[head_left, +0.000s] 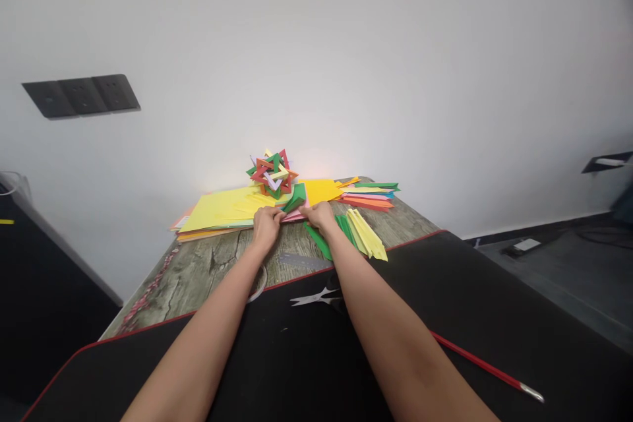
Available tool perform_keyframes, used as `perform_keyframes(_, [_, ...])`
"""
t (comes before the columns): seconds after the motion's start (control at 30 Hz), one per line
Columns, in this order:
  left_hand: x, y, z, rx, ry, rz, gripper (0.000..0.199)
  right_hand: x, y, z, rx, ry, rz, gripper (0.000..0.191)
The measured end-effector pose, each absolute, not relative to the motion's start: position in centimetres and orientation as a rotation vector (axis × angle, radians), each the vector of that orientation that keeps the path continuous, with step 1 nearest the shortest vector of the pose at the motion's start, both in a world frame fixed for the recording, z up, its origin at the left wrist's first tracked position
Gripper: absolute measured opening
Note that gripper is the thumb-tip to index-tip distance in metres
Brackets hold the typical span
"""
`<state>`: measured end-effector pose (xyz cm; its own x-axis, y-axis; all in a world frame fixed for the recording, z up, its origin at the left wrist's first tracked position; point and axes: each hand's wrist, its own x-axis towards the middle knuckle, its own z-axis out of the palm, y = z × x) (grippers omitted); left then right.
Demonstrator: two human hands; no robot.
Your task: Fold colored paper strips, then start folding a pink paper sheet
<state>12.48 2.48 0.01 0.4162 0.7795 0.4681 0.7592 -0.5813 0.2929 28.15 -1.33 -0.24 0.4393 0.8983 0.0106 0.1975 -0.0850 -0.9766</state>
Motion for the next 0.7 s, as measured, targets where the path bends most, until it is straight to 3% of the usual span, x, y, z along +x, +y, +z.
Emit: perform_keyframes(0.7, [12.35, 3.08, -0.13, 2.488, 1.377, 0.908, 0.029, 28.22, -1.42, -0.04, -1.754, -1.016, 0.704, 0.028])
